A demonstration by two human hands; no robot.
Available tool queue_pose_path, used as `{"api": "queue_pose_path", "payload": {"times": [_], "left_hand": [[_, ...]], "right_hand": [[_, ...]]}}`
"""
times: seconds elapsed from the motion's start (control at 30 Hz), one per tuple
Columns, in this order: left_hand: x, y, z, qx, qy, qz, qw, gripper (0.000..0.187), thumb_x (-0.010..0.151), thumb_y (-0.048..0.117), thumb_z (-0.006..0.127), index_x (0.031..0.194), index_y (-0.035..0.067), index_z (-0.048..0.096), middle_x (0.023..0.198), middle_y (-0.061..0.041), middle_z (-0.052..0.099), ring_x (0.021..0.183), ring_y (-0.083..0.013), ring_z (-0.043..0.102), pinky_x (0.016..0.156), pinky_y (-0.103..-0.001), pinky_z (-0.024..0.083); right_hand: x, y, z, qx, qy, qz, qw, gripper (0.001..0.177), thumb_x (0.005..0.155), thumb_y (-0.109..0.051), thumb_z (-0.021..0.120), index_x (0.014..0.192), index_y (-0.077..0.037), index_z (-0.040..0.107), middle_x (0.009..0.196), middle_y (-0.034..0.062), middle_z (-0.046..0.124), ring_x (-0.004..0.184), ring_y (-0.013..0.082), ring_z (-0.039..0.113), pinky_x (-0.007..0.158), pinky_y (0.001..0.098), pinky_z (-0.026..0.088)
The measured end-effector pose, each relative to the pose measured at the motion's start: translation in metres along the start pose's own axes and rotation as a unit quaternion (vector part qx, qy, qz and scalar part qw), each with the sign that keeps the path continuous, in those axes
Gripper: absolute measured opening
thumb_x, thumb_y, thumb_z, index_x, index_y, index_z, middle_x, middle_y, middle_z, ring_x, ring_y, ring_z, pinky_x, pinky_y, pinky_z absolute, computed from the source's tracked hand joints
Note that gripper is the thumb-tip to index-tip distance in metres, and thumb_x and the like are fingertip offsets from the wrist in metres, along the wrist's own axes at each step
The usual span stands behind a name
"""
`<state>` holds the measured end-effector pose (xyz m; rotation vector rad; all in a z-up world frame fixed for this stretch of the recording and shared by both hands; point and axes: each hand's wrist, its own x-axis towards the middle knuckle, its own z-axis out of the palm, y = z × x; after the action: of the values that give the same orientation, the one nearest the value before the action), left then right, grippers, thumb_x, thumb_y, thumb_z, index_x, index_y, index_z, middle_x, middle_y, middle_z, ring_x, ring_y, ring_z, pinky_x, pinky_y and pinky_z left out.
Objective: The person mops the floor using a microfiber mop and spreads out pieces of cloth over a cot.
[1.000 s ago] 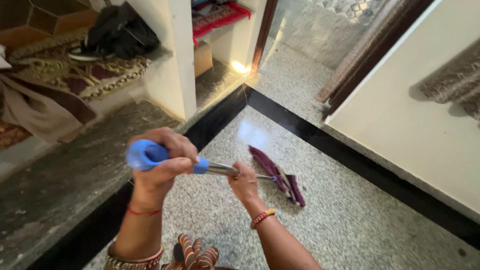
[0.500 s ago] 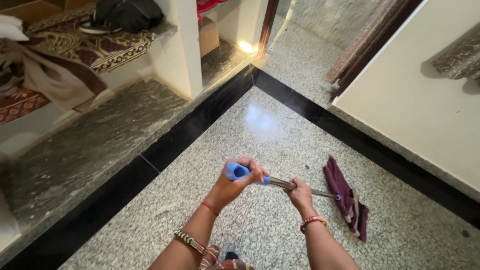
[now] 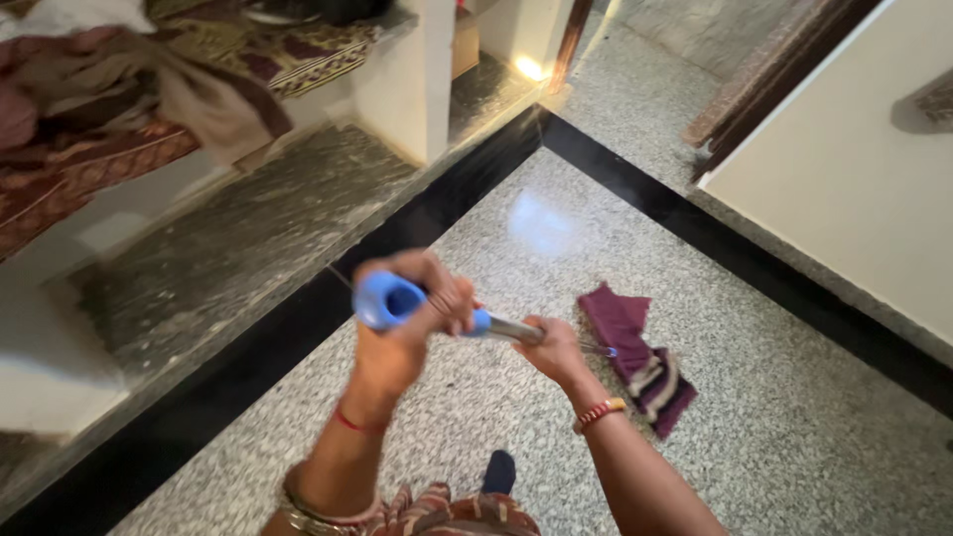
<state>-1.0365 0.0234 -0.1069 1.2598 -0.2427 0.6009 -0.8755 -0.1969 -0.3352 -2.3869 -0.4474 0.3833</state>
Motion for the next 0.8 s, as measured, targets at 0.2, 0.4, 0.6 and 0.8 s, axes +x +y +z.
{"api": "queue_pose_path", "payload": {"times": [0.2, 0.4, 0.6, 0.8], "left_hand": [[-0.029, 0.125, -0.078, -0.067, 0.069, 0.061, 0.994, 0.027, 0.1, 0.001, 0.069, 0.078, 0.006, 0.056, 0.06, -0.006, 0.056, 0.055, -0.0125, 0.054, 0.059, -0.032, 0.052], [-0.059, 0.219, -0.122, -0.002, 0.151, 0.185, 0.971, 0.029, 0.11, 0.001, 0.069, 0.085, 0.003, 0.055, 0.067, -0.007, 0.052, 0.047, -0.0169, 0.052, 0.047, -0.033, 0.045], [-0.074, 0.242, -0.126, 0.038, 0.085, 0.222, 0.971, 0.024, 0.109, 0.004, 0.069, 0.089, 0.003, 0.055, 0.064, -0.007, 0.052, 0.049, -0.0161, 0.054, 0.052, -0.032, 0.044], [-0.08, 0.213, -0.12, 0.015, 0.155, 0.221, 0.963, 0.021, 0.092, 0.014, 0.071, 0.078, 0.008, 0.057, 0.053, 0.0, 0.051, 0.039, -0.0104, 0.051, 0.042, -0.031, 0.042]], "right_hand": [[-0.049, -0.156, 0.067, 0.073, -0.049, -0.12, 0.989, 0.024, 0.079, -0.027, 0.085, 0.085, -0.006, 0.076, 0.059, 0.0025, 0.057, 0.055, 0.0097, 0.05, 0.051, 0.0349, 0.043], [-0.117, -0.258, 0.137, 0.173, -0.025, -0.183, 0.967, 0.02, 0.084, -0.028, 0.078, 0.084, -0.009, 0.073, 0.057, -0.001, 0.059, 0.051, 0.0088, 0.055, 0.047, 0.0331, 0.042], [-0.144, -0.269, 0.157, 0.151, 0.163, -0.316, 0.922, 0.011, 0.083, -0.018, 0.072, 0.09, -0.01, 0.07, 0.066, 0.0103, 0.063, 0.059, 0.0177, 0.063, 0.054, 0.0329, 0.049], [-0.13, -0.232, 0.168, 0.142, 0.163, -0.264, 0.94, 0.006, 0.079, -0.018, 0.072, 0.08, -0.017, 0.067, 0.059, 0.0122, 0.059, 0.05, 0.0296, 0.062, 0.05, 0.0383, 0.047]]}}
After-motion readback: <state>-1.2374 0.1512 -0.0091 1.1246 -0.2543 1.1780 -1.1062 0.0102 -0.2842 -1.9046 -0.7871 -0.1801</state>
